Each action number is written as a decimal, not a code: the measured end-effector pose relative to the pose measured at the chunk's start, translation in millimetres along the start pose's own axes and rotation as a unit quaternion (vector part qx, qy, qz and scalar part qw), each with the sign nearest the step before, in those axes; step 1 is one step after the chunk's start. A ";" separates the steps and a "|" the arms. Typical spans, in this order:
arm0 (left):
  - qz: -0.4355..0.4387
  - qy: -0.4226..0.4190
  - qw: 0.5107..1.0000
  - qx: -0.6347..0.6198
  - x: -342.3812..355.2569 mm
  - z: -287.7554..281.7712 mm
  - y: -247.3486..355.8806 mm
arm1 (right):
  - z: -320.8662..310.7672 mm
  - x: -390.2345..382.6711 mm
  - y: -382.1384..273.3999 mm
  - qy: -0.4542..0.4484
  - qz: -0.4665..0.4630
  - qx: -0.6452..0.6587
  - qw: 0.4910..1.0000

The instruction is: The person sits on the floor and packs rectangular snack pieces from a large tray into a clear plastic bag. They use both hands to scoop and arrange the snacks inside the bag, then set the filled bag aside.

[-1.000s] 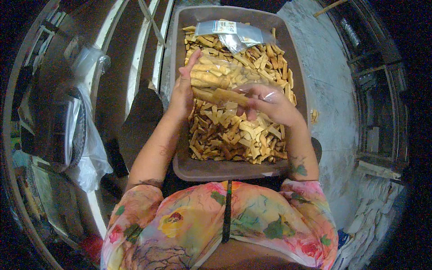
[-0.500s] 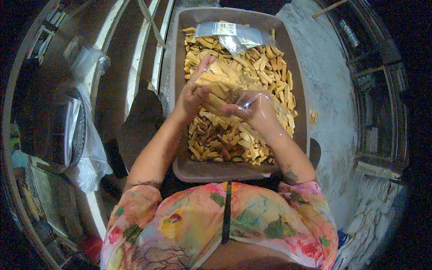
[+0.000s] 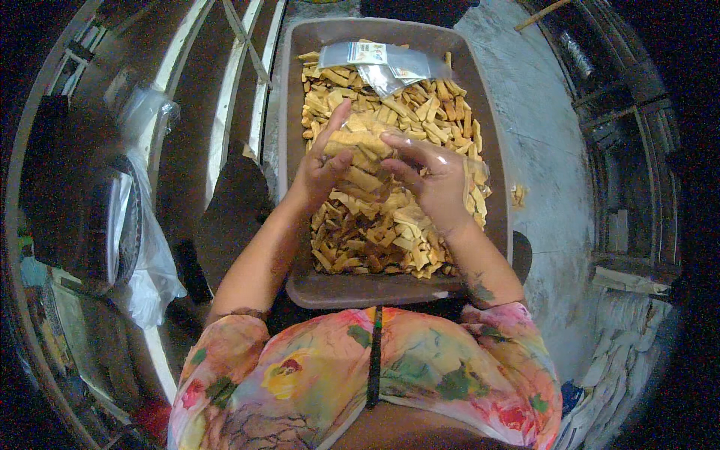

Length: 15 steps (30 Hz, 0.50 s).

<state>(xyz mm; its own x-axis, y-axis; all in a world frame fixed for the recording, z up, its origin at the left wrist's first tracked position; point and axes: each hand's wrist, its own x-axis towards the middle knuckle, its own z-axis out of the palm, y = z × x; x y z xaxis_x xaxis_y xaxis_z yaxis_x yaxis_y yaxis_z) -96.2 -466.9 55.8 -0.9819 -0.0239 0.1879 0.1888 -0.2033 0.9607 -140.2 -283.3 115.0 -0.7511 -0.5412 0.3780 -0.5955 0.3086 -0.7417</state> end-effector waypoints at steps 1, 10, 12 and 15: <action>0.003 -0.010 1.000 -0.016 -0.5 1.3 1.6 | -0.8 -0.5 -2.1 -0.007 0.012 0.006 1.000; -0.066 0.101 0.975 -0.188 -1.5 0.2 21.7 | -11.0 2.7 -1.1 0.091 0.115 0.147 0.978; -0.043 0.168 0.965 -0.196 -1.0 -7.0 25.4 | -26.9 7.9 11.1 0.150 0.144 0.226 0.952; -0.001 0.200 0.965 -0.171 0.8 -13.5 27.1 | -52.7 23.4 36.5 0.194 0.006 0.190 0.963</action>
<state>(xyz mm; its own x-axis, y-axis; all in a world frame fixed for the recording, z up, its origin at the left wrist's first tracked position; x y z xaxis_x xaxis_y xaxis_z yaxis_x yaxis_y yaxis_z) -92.1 -485.6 79.2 -0.9225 -0.3853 0.0256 0.2375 -0.5139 0.8243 -194.5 -243.5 126.0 -0.8506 -0.1847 0.4922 -0.4949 -0.0345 -0.8682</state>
